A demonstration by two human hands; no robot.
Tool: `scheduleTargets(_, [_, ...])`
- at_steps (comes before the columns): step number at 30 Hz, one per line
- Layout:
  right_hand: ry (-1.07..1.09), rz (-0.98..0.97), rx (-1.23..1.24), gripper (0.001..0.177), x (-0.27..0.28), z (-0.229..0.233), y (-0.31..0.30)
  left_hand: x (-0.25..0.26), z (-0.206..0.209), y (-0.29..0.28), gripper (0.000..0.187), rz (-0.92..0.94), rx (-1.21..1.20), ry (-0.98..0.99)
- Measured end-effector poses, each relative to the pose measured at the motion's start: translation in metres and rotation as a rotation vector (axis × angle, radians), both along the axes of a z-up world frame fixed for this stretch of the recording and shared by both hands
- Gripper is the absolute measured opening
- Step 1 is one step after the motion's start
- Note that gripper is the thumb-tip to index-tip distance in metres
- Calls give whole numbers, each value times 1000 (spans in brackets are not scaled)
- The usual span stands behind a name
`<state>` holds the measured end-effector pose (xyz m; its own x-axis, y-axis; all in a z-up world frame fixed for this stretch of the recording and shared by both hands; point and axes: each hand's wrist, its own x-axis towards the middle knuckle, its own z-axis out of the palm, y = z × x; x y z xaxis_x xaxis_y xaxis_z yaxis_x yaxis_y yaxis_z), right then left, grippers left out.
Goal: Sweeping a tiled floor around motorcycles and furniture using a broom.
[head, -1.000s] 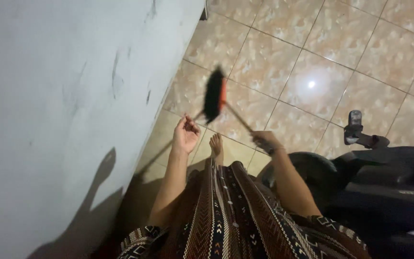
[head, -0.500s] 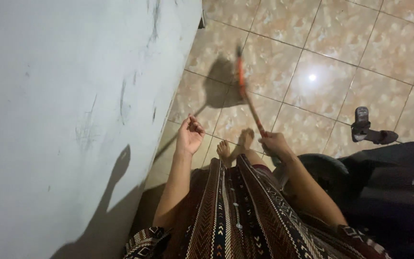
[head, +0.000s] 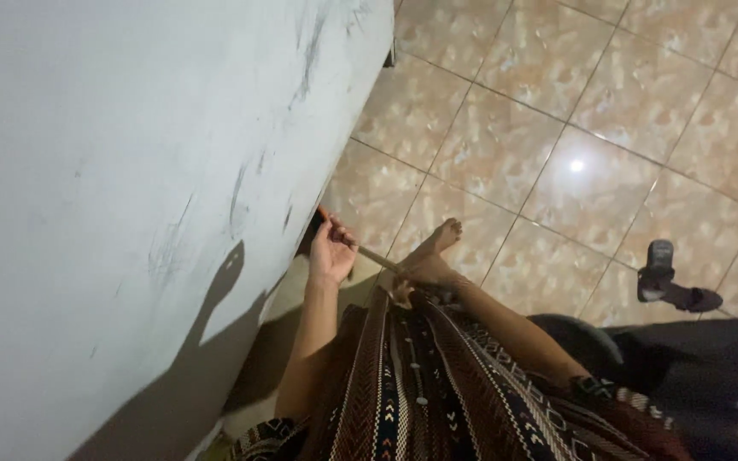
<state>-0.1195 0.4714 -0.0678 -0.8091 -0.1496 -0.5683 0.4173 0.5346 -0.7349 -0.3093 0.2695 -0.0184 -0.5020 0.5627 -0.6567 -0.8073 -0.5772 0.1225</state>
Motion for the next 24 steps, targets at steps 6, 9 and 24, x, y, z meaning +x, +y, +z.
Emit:
scheduleTargets(6, [1, 256, 237, 19, -48, -178, 66, -11, 5, 51, 15, 5, -106, -71])
scheduleTargets(9, [50, -239, -154, 14, -61, -174, 125, -14, 1, 80, 12, 1, -82, -101])
scheduleTargets(24, [-180, -1573, -759, 12, 8, -76, 320, -17, 15, 198, 14, -158, -145, -80])
